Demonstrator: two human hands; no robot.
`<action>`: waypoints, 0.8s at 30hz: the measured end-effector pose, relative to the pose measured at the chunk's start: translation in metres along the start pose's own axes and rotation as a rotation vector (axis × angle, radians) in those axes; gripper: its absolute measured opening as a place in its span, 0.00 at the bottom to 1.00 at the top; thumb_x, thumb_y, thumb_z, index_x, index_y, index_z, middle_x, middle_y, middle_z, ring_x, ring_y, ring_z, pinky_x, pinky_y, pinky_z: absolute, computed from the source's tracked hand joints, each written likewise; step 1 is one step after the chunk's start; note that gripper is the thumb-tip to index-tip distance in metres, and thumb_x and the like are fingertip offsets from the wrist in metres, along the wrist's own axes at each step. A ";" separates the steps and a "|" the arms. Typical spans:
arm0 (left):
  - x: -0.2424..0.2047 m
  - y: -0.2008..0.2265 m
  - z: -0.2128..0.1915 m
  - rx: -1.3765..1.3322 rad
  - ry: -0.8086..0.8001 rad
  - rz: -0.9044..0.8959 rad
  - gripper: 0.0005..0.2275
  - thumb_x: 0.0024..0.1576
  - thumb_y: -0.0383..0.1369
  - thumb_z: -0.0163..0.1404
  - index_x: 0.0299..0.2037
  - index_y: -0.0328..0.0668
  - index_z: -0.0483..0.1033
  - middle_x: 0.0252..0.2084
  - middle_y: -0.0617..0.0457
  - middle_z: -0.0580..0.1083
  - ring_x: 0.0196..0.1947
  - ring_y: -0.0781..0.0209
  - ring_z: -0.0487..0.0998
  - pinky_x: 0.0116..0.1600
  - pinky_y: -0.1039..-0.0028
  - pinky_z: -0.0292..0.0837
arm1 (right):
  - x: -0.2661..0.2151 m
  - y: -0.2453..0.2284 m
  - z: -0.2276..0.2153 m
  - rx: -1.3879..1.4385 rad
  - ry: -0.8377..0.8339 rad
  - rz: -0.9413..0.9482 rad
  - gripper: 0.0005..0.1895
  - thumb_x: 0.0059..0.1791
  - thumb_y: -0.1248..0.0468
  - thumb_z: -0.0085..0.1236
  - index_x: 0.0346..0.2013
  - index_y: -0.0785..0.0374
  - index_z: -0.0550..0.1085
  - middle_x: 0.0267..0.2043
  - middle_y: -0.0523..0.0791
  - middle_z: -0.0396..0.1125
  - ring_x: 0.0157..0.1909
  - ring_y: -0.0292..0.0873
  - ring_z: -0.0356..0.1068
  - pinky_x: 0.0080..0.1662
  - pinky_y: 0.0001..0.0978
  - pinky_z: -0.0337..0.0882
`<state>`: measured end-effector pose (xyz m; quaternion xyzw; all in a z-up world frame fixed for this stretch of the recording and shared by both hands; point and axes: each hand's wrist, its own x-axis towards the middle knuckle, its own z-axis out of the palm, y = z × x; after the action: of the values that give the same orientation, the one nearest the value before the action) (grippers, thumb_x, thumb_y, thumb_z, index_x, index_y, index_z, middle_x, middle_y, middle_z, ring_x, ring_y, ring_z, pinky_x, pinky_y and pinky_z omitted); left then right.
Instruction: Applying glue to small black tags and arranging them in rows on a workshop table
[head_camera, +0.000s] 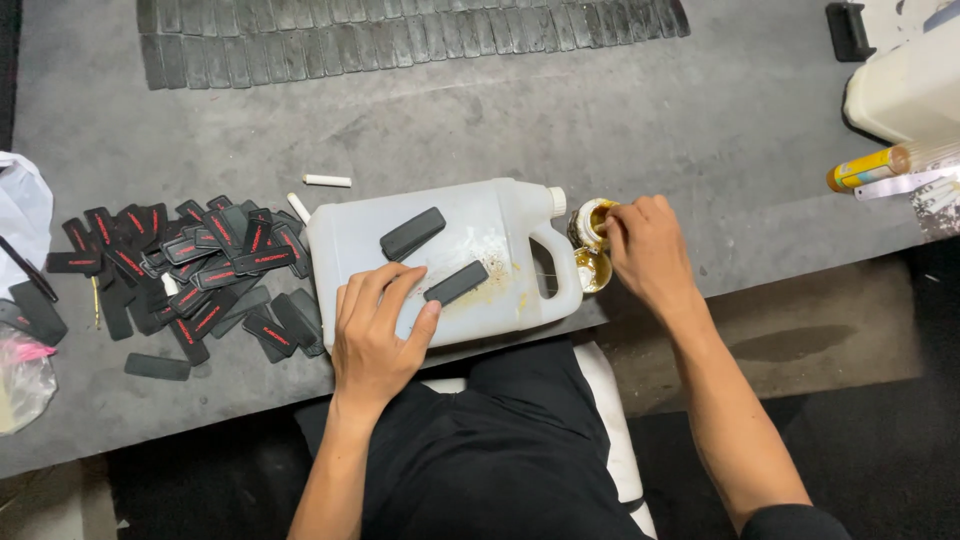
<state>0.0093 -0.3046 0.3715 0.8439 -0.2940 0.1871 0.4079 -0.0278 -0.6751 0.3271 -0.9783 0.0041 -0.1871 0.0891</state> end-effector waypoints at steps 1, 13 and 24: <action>-0.001 0.000 0.000 -0.005 0.004 -0.007 0.13 0.63 0.40 0.52 0.49 0.38 0.80 0.45 0.48 0.75 0.42 0.50 0.75 0.46 0.65 0.67 | 0.003 -0.002 -0.003 0.076 0.013 -0.002 0.03 0.52 0.68 0.61 0.37 0.66 0.78 0.28 0.48 0.64 0.37 0.52 0.68 0.45 0.41 0.71; -0.001 -0.003 0.000 -0.021 -0.007 -0.032 0.11 0.58 0.35 0.56 0.48 0.40 0.81 0.44 0.49 0.76 0.42 0.51 0.76 0.47 0.64 0.68 | -0.039 -0.018 -0.042 0.124 0.184 0.101 0.02 0.57 0.70 0.59 0.42 0.63 0.79 0.30 0.46 0.67 0.36 0.50 0.68 0.45 0.40 0.71; 0.003 0.003 -0.010 -0.022 -0.030 -0.045 0.11 0.56 0.30 0.55 0.48 0.38 0.78 0.47 0.49 0.75 0.43 0.50 0.74 0.47 0.63 0.66 | -0.031 -0.077 -0.096 0.753 0.360 0.601 0.07 0.60 0.66 0.59 0.51 0.65 0.75 0.34 0.42 0.64 0.37 0.33 0.63 0.43 0.23 0.64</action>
<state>0.0085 -0.2996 0.3808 0.8486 -0.2830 0.1618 0.4168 -0.0935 -0.6148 0.4167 -0.7863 0.2325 -0.3072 0.4829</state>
